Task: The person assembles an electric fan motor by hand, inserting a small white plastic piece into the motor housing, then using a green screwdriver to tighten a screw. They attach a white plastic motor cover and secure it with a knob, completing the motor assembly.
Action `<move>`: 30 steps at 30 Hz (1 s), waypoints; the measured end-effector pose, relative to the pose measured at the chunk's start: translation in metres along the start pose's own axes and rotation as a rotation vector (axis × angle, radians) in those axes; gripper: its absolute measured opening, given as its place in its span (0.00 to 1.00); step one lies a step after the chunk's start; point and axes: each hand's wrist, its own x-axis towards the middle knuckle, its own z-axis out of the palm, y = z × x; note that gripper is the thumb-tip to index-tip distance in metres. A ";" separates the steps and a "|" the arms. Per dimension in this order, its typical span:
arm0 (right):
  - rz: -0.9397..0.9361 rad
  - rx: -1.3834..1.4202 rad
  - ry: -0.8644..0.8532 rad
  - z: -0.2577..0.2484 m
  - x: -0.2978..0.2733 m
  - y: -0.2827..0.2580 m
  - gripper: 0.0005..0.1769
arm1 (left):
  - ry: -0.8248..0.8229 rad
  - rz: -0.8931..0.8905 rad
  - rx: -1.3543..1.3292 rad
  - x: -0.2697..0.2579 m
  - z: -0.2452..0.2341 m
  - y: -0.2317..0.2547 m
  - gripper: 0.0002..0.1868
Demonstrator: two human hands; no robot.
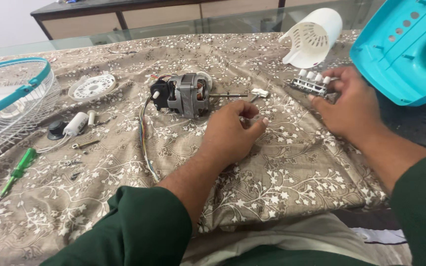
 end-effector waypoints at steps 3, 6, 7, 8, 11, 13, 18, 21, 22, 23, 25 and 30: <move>-0.166 0.417 -0.172 -0.002 0.000 -0.008 0.29 | 0.019 -0.001 -0.022 0.001 0.000 -0.002 0.29; -0.154 0.208 -0.272 -0.006 -0.005 -0.014 0.30 | -0.034 -0.055 -0.043 0.001 -0.001 0.001 0.39; -0.183 0.276 -0.310 -0.006 -0.006 -0.016 0.29 | -0.040 -0.040 -0.042 0.001 -0.002 0.002 0.42; -0.215 0.345 -0.349 -0.004 -0.006 -0.019 0.29 | -0.043 -0.023 -0.041 0.000 -0.003 0.003 0.44; -0.217 0.479 -0.452 -0.004 -0.008 -0.024 0.30 | -0.100 -0.030 -0.057 0.000 -0.002 0.005 0.42; -0.183 0.536 -0.508 -0.004 -0.008 -0.025 0.30 | -0.124 -0.013 -0.037 0.001 -0.001 0.004 0.36; -0.152 0.448 -0.530 -0.004 -0.009 -0.028 0.28 | -0.126 -0.011 -0.036 0.002 0.001 0.001 0.29; -0.223 0.364 -0.498 -0.004 -0.008 -0.028 0.28 | -0.125 -0.031 -0.021 0.002 0.001 0.003 0.29; -0.194 0.355 -0.498 -0.004 -0.008 -0.028 0.27 | -0.128 -0.034 -0.009 0.002 0.001 0.004 0.30; -0.165 0.346 -0.499 -0.003 -0.009 -0.028 0.27 | -0.130 -0.038 0.003 0.002 0.000 0.005 0.31; -0.132 0.362 -0.502 -0.003 -0.008 -0.027 0.26 | -0.127 -0.018 0.017 0.001 -0.002 0.007 0.35; -0.133 0.392 -0.507 -0.001 -0.009 -0.024 0.26 | -0.154 -0.022 -0.008 -0.001 -0.002 0.007 0.36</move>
